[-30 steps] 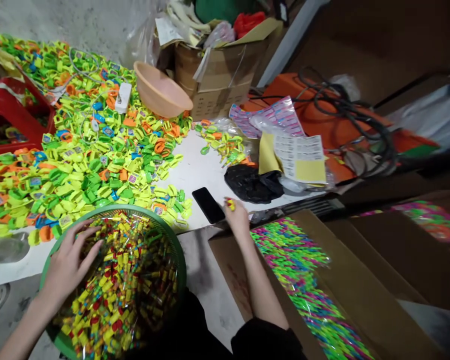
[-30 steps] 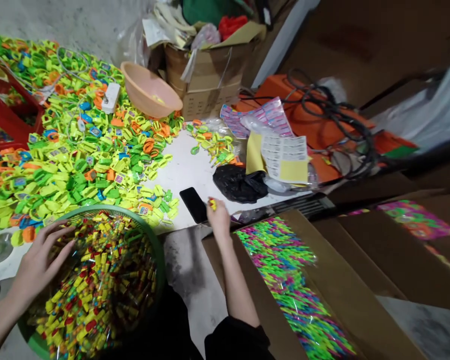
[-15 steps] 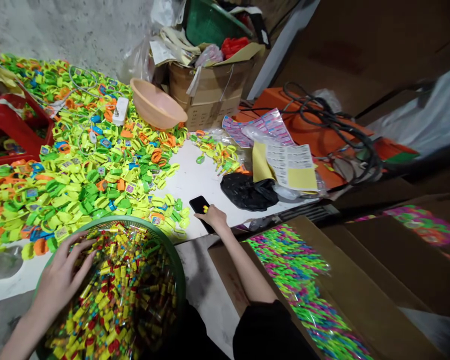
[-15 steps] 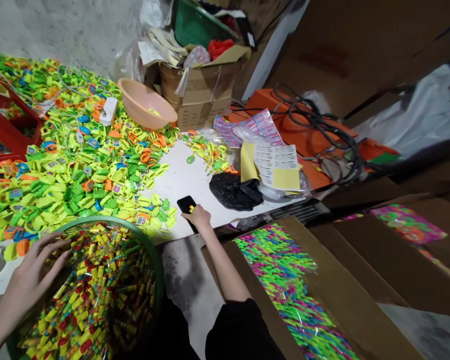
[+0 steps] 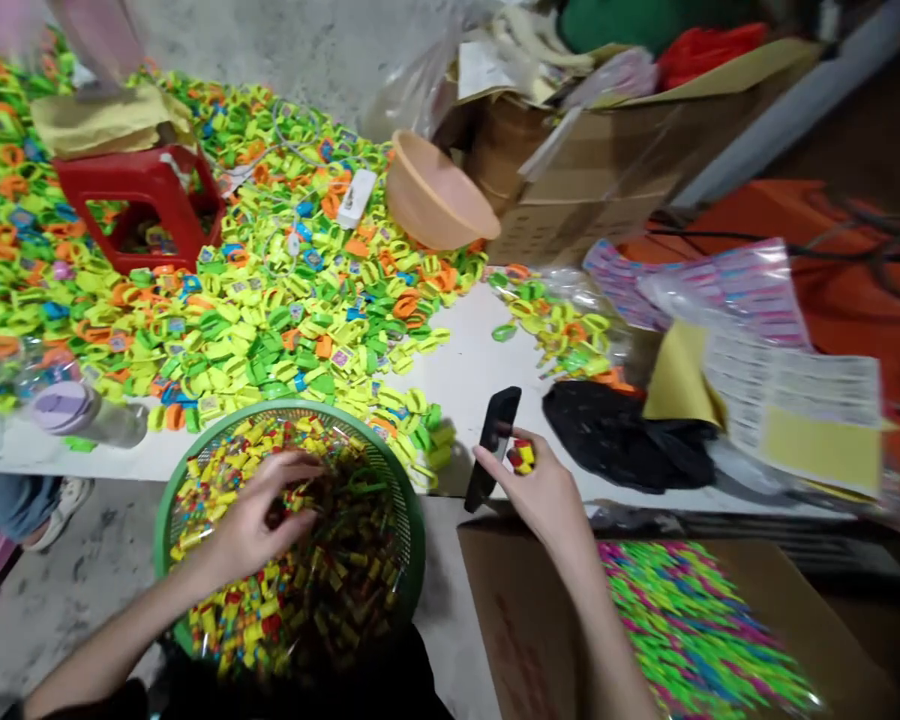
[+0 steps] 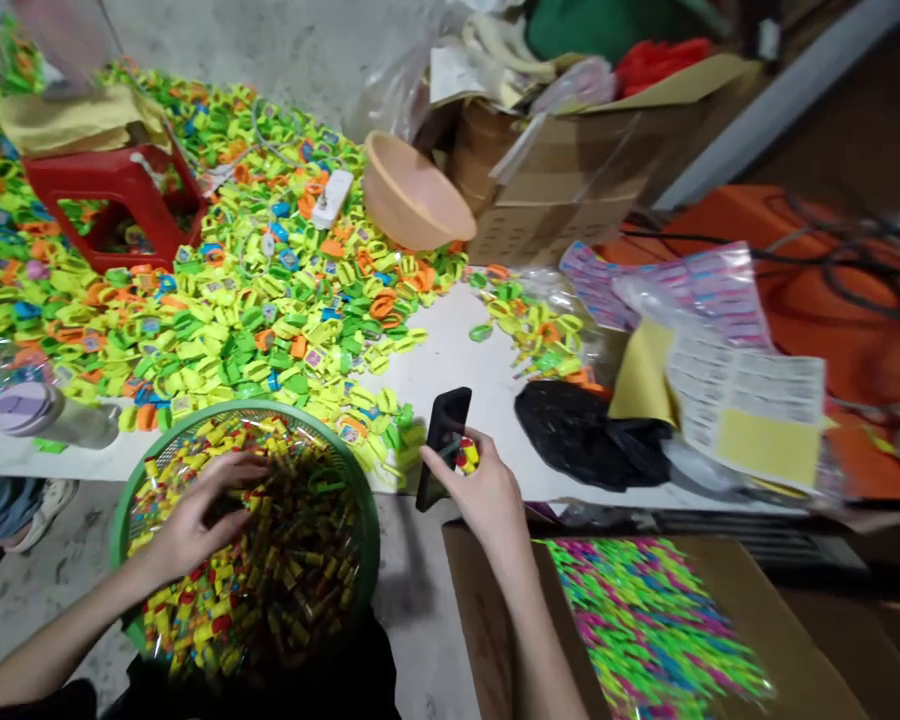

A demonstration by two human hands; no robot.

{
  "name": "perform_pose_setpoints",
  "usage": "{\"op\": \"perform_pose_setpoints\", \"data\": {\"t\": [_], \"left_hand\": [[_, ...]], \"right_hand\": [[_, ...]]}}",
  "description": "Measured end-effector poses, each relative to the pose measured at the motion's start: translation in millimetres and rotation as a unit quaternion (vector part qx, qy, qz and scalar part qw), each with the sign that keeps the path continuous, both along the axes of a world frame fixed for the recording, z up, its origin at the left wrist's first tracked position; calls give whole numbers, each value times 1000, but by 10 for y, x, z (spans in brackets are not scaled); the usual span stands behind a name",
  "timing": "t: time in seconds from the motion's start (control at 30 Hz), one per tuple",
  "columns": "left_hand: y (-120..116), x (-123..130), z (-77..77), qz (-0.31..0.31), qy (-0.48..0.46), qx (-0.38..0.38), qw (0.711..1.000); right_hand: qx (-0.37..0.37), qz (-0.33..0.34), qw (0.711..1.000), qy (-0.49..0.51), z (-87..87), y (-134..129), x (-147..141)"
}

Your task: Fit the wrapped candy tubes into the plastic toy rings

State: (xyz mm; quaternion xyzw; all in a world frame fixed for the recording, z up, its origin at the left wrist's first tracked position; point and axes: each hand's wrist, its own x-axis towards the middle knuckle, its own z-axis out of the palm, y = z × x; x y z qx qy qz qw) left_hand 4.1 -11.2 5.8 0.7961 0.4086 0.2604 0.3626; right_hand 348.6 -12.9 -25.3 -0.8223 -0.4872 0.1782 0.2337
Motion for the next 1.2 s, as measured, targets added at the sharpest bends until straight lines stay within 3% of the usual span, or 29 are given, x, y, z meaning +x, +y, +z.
{"op": "perform_pose_setpoints", "data": {"t": [0.1, 0.17, 0.23, 0.3, 0.37, 0.43, 0.57, 0.67, 0.8, 0.97, 1.2], "left_hand": [[-222, 288, -141, -45, -171, -127, 976], [-346, 444, -243, -21, -272, -196, 942], [-436, 543, -312, 70, -358, -258, 894], [-487, 577, -328, 179, -443, -319, 819], [-508, 547, -295, 248, -509, -377, 733], [-514, 468, -234, 271, -540, -430, 671], [-504, 272, -129, 283, -533, -518, 606], [-477, 175, -101, 268, -529, -553, 585], [-425, 114, -105, 267, -528, -556, 584], [-393, 64, -159, 277, -502, -540, 616], [-379, 3, -143, 263, -466, -524, 663]], "right_hand": [[48, 113, 990, 67, 347, -156, -596], [46, 191, 973, 125, 455, -209, -1056], [53, 241, 958, 145, 480, -213, -1471], [52, 260, 957, 116, 468, -184, -1767], [34, 283, 954, 96, 456, -152, -1910], [15, 303, 947, 104, 449, -138, -1909], [36, 287, 942, 172, 396, -176, -1670], [72, 292, 929, 218, 290, -234, -1485], [90, 363, 888, 266, 143, -328, -1388], [109, 439, 845, 284, 59, -423, -1424], [132, 476, 821, 288, 29, -460, -1498]]}}
